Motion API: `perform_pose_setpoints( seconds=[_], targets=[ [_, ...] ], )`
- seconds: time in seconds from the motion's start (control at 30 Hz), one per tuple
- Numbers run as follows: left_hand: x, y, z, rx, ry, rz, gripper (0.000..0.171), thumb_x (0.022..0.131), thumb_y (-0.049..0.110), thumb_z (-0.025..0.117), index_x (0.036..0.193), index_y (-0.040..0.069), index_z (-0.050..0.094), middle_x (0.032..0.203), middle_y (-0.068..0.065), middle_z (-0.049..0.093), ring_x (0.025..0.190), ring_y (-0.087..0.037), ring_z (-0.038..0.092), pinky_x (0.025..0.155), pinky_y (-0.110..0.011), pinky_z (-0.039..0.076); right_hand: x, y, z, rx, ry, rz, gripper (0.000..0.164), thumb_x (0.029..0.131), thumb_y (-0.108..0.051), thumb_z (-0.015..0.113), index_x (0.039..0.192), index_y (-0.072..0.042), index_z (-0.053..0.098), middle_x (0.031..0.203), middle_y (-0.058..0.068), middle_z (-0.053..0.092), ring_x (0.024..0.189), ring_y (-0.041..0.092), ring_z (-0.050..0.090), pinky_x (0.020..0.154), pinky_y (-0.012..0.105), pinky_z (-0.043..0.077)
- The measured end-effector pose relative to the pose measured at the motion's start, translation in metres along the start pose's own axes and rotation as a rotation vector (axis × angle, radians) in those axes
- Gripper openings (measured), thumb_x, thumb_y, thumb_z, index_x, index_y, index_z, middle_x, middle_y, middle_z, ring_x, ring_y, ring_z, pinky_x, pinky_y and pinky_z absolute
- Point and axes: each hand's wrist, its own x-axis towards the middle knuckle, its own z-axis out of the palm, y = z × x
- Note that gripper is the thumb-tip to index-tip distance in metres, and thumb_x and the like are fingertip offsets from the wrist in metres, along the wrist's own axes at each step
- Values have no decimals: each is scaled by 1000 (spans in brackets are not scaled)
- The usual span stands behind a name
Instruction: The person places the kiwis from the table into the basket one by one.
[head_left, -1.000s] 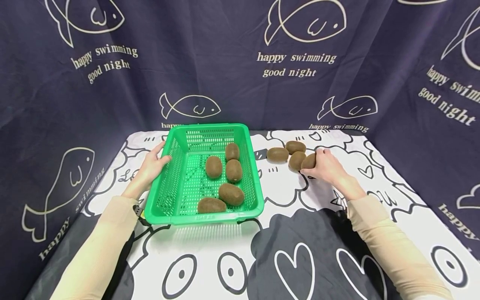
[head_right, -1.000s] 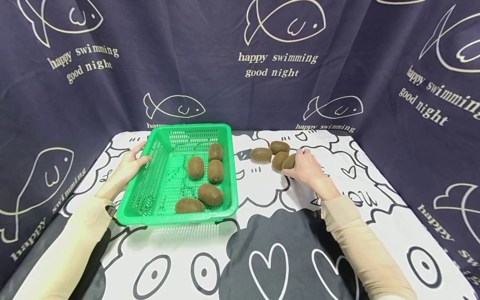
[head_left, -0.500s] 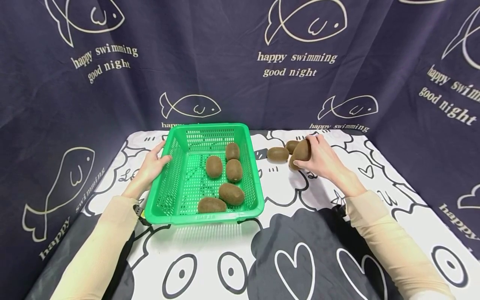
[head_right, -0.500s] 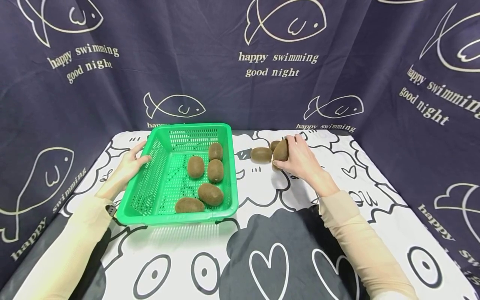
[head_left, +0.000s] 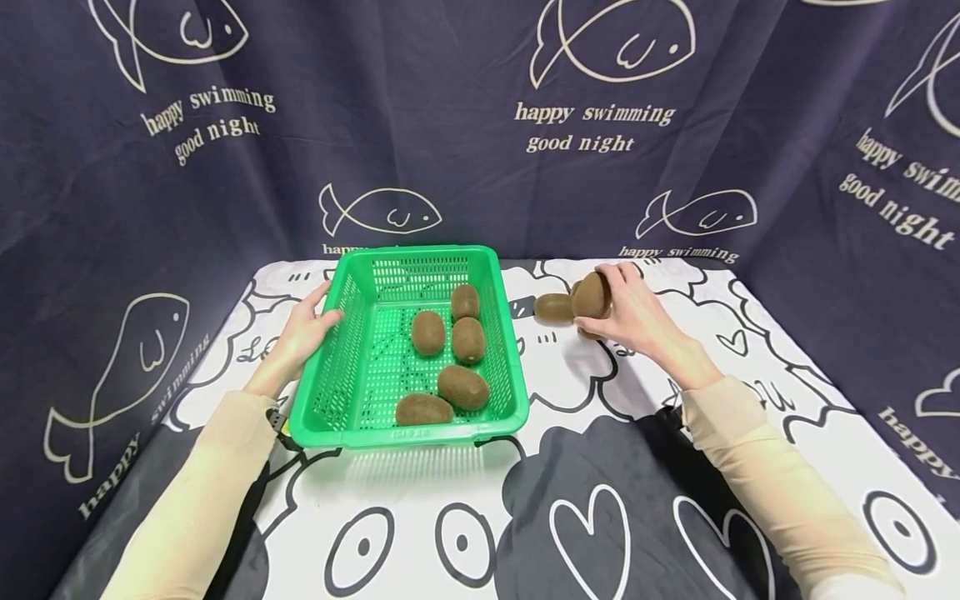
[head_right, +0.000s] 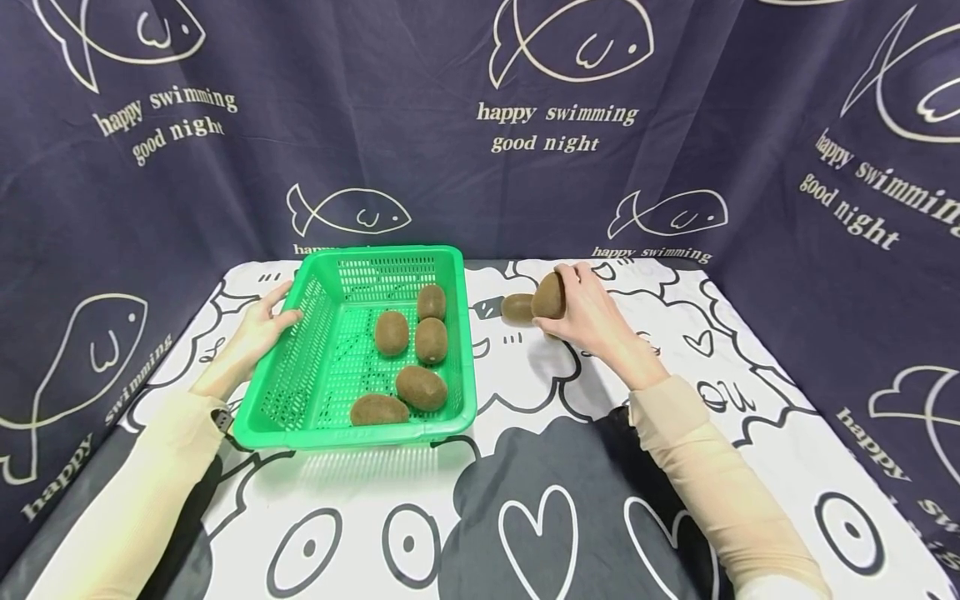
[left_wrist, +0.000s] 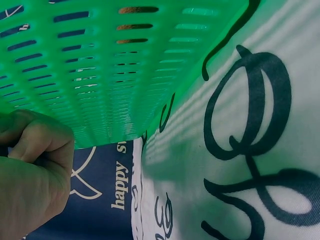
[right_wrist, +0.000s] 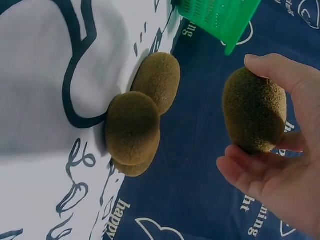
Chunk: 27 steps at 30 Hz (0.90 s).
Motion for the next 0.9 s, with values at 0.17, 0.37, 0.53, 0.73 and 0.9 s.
perform_pose_setpoints(
  seconds=[0.17,0.37,0.53,0.73,0.9],
  targets=[
    [0,-1,-1,-4,-2,-6,70,95,11,45,157,19,13,127,-35,50,66,-5,63,63,-27,61,3,-6,1,16,-9,-8,74,68,-27,84,126,3,49,115,24,51,95,38,55,81,53,51],
    [2,-3,-2,-11,-5,-14,69,96,11,45,157,20,12,128,-35,50,66,-7,63,64,-30,62,8,-14,4,30,-17,-25,74,69,-28,84,127,2,48,116,23,50,97,37,55,81,52,51],
    [2,-1,-1,-7,-3,-6,69,95,11,45,157,18,13,125,-36,52,66,-6,64,64,-28,61,12,-20,7,42,0,-54,75,68,-29,84,126,3,49,112,22,51,94,35,54,80,50,52],
    [0,0,-1,-9,-2,8,70,95,11,45,156,16,13,127,-37,51,68,-6,64,64,-26,61,17,-30,11,63,0,-65,77,67,-30,85,127,2,49,109,20,51,93,33,54,81,48,51],
    [0,0,-1,-19,-9,-3,70,95,11,45,157,19,12,127,-37,51,69,-6,64,65,-26,61,22,-40,14,65,-27,-51,79,67,-34,85,129,0,49,112,19,50,94,34,56,84,48,52]
  ],
)
